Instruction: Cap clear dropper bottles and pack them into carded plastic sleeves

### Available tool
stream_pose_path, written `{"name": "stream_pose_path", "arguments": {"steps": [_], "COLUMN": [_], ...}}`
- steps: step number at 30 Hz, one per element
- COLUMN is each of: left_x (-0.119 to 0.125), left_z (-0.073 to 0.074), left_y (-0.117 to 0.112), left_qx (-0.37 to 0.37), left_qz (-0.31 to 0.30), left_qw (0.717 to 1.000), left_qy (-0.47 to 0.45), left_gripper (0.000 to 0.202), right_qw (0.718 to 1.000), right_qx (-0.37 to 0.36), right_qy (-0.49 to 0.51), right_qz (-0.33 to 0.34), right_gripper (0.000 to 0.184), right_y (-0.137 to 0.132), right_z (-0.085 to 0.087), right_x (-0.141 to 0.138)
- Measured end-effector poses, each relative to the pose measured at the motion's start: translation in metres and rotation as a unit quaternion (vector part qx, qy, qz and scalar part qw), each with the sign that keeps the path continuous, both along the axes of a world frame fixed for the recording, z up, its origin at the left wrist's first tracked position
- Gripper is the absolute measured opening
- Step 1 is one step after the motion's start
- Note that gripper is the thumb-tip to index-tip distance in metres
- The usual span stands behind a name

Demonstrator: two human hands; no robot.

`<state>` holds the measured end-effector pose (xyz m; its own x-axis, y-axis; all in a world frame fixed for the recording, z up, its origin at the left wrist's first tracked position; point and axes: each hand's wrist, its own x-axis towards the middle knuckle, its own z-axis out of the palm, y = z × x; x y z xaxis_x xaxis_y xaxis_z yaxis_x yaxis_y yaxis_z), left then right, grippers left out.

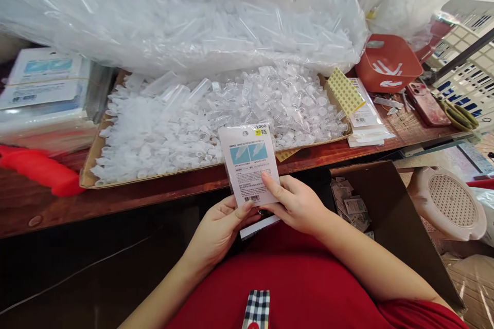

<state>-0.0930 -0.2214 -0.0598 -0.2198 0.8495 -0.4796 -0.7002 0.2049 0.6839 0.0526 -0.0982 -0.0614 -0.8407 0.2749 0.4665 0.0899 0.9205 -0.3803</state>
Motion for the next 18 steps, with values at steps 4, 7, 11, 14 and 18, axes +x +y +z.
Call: {"name": "stream_pose_path", "arguments": {"steps": [4, 7, 11, 14, 18], "left_x": [-0.003, -0.004, -0.005, -0.005, -0.005], "left_z": [-0.002, -0.001, 0.004, 0.008, 0.012], "left_y": [0.0, 0.0, -0.001, -0.001, -0.003], "left_qx": [0.004, 0.011, 0.015, 0.018, 0.018], "left_qz": [0.03, 0.027, -0.001, -0.014, -0.024], "left_qw": [0.999, 0.999, 0.999, 0.999, 0.999], "left_qy": [0.019, 0.029, 0.032, 0.03, 0.027], "left_gripper": [0.026, 0.025, 0.024, 0.024, 0.026], "right_qw": [1.0, 0.999, 0.999, 0.998, 0.998], "right_qx": [0.007, 0.001, -0.012, -0.022, -0.033], "right_qy": [0.021, 0.035, 0.043, 0.049, 0.054], "right_qz": [-0.005, -0.004, 0.008, 0.019, 0.028], "right_gripper": [0.068, 0.067, 0.064, 0.063, 0.064], "right_y": [0.0, 0.0, 0.004, 0.008, 0.009], "right_z": [-0.005, -0.005, -0.002, -0.001, -0.002], "right_x": [0.001, 0.001, 0.001, 0.002, 0.003]}}
